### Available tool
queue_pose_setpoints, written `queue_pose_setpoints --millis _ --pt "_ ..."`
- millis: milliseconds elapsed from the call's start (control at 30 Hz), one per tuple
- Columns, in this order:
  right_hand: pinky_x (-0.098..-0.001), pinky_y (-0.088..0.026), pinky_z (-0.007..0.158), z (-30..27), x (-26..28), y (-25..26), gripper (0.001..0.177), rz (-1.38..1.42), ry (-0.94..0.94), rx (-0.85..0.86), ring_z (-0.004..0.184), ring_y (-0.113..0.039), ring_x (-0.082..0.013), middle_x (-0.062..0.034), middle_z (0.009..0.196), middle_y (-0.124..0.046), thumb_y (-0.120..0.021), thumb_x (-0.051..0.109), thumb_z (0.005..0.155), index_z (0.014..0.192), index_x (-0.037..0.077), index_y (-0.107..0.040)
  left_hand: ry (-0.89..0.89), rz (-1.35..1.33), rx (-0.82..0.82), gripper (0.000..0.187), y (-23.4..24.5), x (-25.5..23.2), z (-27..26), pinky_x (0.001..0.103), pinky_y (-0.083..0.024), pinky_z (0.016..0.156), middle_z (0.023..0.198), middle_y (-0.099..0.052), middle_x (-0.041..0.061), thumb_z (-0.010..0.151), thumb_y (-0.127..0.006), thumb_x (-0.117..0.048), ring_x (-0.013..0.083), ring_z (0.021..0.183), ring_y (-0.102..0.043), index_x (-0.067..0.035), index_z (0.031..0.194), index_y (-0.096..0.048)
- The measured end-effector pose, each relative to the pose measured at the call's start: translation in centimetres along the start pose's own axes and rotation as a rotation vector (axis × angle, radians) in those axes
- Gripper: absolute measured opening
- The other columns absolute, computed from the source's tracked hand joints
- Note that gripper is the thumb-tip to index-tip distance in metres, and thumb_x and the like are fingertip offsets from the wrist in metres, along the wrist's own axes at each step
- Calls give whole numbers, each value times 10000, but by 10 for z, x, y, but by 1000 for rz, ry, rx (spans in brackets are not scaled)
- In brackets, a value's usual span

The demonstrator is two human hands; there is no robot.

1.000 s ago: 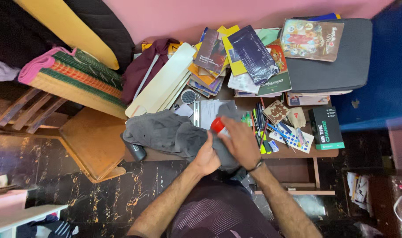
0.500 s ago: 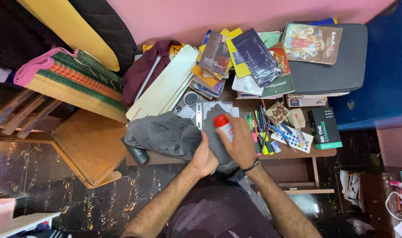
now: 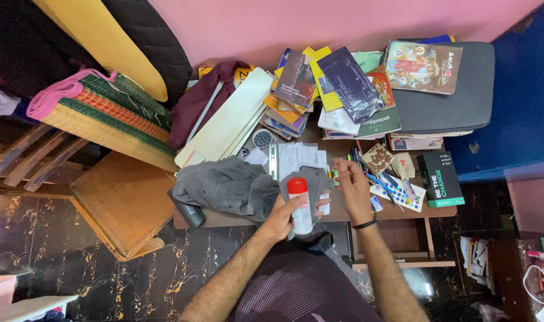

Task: The person opens a desk drawer and removes various items including papers, a book, a small pouch, a blister pack, a red-capped bottle, highlighters, pens, a stapler, a wallet, and a small box, placing them on the desk. They then walk to a pile of clothes, pick up a grey cloth, return to the desk, and use the cloth to wipe the red-capped bottle.

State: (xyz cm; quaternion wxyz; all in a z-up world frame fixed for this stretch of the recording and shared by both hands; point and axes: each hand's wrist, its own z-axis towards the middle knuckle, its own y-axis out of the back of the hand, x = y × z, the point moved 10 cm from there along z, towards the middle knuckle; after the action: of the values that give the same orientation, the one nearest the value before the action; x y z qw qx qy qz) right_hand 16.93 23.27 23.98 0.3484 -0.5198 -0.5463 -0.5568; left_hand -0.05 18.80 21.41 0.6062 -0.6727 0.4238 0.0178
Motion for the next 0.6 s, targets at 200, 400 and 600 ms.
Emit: queue_pose_setpoints --millis 200,400,600 --pt "-402 -537 890 -33 -90 -55 559 487 -446 533 986 -629 -151 -10 1121 -696 -504 564 945 1259 119 -631 -81 261 -8 439 29 13 6 324 -554 759 1047 -678 74 966 -758 -275 171 921 -665 -3 1273 -600" --pt "-379 -510 968 -25 -113 -51 403 606 -258 284 1053 -626 -160 -68 1160 -673 -639 337 1009 1272 32 -624 -293 742 -39 443 12 -31 1 307 -556 872 1090 -711 56 882 -805 -212 119 979 -653 -4 1236 -639" --pt "-368 -516 1012 -23 -35 -7 353 809 -68 94 1164 -650 -192 -69 1269 -679 -536 254 1039 1310 37 -600 -50 144 -68 575 52 11 7 317 -557 875 1119 -690 104 910 -744 -173 171 995 -666 -21 1418 -521"
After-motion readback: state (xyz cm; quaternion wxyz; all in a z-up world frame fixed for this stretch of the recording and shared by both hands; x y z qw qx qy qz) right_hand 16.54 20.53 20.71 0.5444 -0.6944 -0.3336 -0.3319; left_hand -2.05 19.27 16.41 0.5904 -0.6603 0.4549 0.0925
